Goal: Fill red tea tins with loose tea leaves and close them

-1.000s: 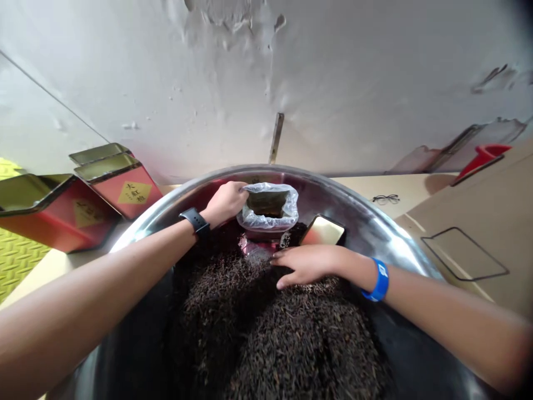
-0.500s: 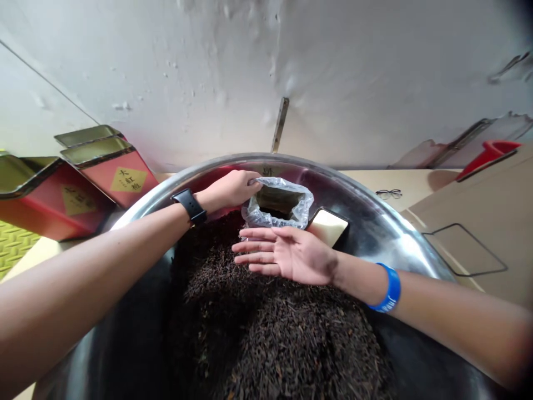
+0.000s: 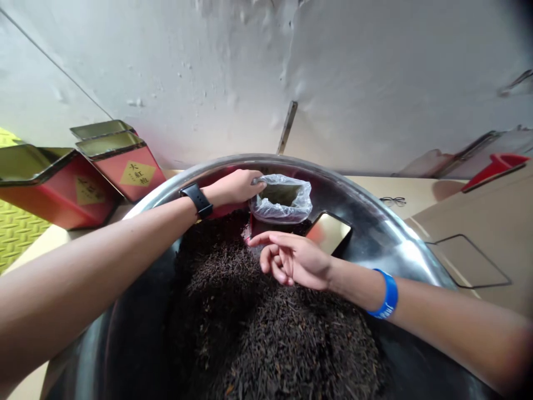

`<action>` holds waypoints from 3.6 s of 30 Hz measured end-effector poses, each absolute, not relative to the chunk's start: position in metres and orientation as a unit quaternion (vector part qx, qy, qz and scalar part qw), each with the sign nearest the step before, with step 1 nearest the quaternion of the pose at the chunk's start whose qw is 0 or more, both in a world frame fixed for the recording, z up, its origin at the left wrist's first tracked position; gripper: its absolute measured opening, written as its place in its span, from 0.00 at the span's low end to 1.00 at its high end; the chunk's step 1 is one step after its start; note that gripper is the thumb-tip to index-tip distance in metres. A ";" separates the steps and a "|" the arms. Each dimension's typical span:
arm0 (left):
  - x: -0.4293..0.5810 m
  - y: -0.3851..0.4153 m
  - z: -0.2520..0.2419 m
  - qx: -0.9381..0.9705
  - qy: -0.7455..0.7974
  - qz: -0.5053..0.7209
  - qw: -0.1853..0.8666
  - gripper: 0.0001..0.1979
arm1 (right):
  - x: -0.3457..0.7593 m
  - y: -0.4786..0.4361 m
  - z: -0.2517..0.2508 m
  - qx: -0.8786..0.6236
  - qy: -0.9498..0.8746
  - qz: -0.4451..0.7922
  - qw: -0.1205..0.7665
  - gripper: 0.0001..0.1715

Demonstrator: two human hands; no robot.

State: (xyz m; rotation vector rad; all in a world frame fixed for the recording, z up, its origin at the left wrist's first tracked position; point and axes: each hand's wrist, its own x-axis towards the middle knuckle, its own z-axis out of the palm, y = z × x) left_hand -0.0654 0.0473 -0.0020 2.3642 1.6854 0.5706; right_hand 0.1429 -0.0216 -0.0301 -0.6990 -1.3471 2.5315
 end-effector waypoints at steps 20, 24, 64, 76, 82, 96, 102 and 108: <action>-0.069 0.050 -0.004 0.803 0.549 0.207 0.106 0.16 | 0.154 -0.028 -0.041 -0.117 -0.890 0.364 -0.248 0.58; -0.064 0.042 0.004 0.826 0.501 0.212 0.148 0.16 | 0.151 -0.032 -0.027 -0.059 -0.912 0.323 -0.246 0.56; -0.049 0.022 0.019 0.846 0.442 0.104 0.279 0.18 | 0.169 0.012 0.003 -0.292 -0.949 -0.007 0.120 0.20; -0.044 0.015 0.035 0.888 0.376 0.248 0.097 0.09 | 0.169 0.021 -0.001 -0.334 -0.935 -0.022 0.118 0.18; -0.038 0.018 0.023 0.906 0.330 0.249 0.096 0.07 | 0.170 0.026 -0.004 -0.343 -0.927 -0.006 0.149 0.17; -0.038 0.022 0.015 0.903 0.313 0.277 0.103 0.07 | 0.168 0.028 -0.005 -0.323 -0.914 0.074 0.234 0.13; -0.038 0.022 0.015 0.903 0.315 0.277 0.095 0.06 | 0.169 0.028 -0.006 -0.325 -0.910 0.089 0.241 0.12; -0.037 0.019 0.015 0.905 0.321 0.265 0.089 0.08 | 0.168 0.027 -0.004 -0.326 -0.912 0.078 0.235 0.11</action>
